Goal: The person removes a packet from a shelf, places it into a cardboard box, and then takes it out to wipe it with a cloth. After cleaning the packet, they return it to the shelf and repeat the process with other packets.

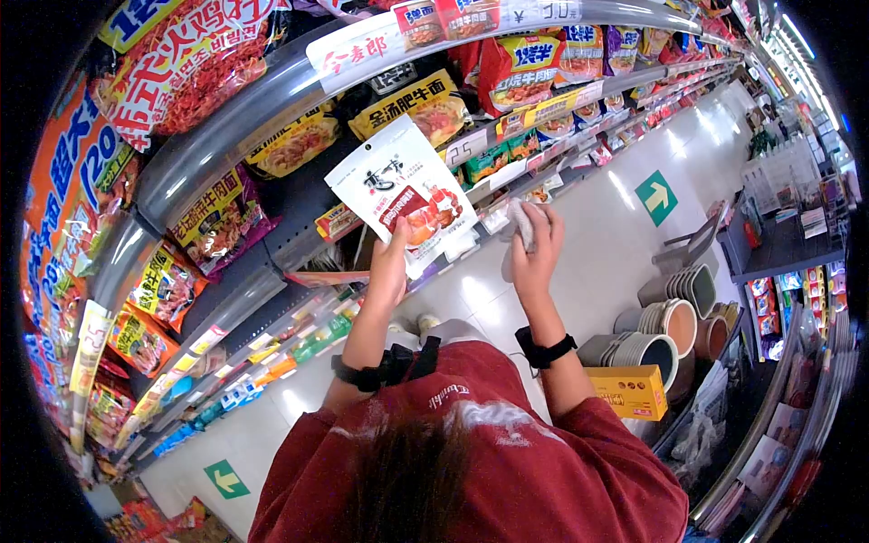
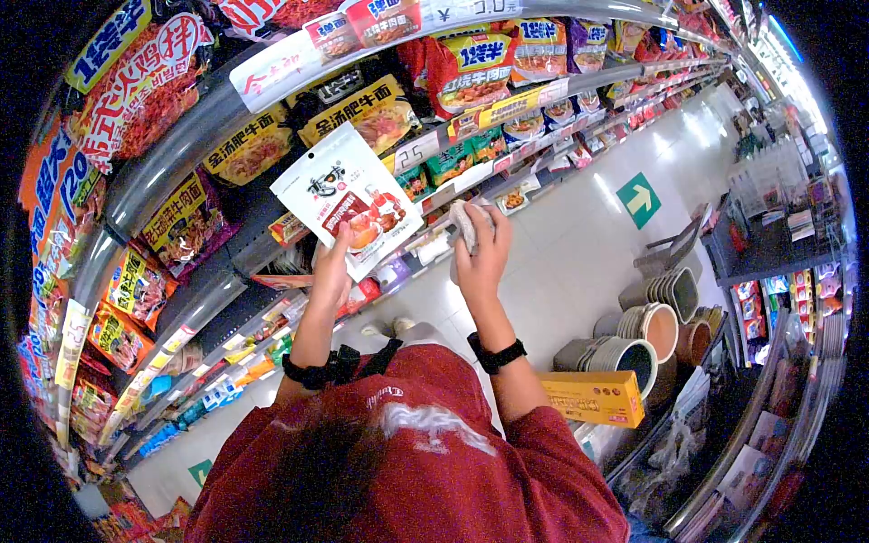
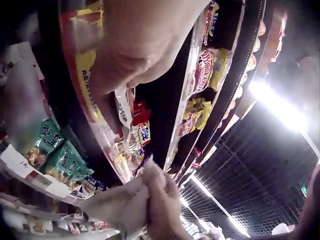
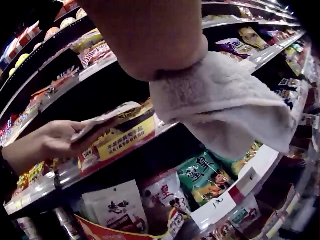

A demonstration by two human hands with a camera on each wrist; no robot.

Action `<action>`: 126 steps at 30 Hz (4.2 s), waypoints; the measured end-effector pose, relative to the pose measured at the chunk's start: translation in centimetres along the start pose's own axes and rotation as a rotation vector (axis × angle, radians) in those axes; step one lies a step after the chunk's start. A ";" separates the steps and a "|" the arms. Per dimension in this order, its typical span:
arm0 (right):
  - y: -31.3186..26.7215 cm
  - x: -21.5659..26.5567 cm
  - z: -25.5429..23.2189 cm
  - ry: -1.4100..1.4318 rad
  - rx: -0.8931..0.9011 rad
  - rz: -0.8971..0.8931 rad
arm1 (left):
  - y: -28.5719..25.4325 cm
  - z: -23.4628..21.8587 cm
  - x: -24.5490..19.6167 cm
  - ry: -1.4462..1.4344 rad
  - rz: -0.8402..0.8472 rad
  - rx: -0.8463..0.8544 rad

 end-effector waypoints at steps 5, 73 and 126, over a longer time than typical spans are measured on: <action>-2.1 4.9 -1.3 0.022 0.021 -0.370 | 0.6 -0.2 0.6 -0.059 -0.015 0.042; -1.0 5.2 0.6 0.262 -0.086 -0.102 | 0.8 -3.4 1.1 0.473 -0.158 0.089; -3.4 11.6 2.8 0.130 0.322 -0.441 | -1.5 -1.0 -2.4 -0.133 -0.130 0.087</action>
Point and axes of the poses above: each hand's wrist, its own y-axis towards the middle knuckle, its own z-axis out of the palm, x = y × z, the point moved 1 cm from there along y, towards the middle knuckle, and after that the axes turned 15 degrees about -y, right-handed, at the moved point
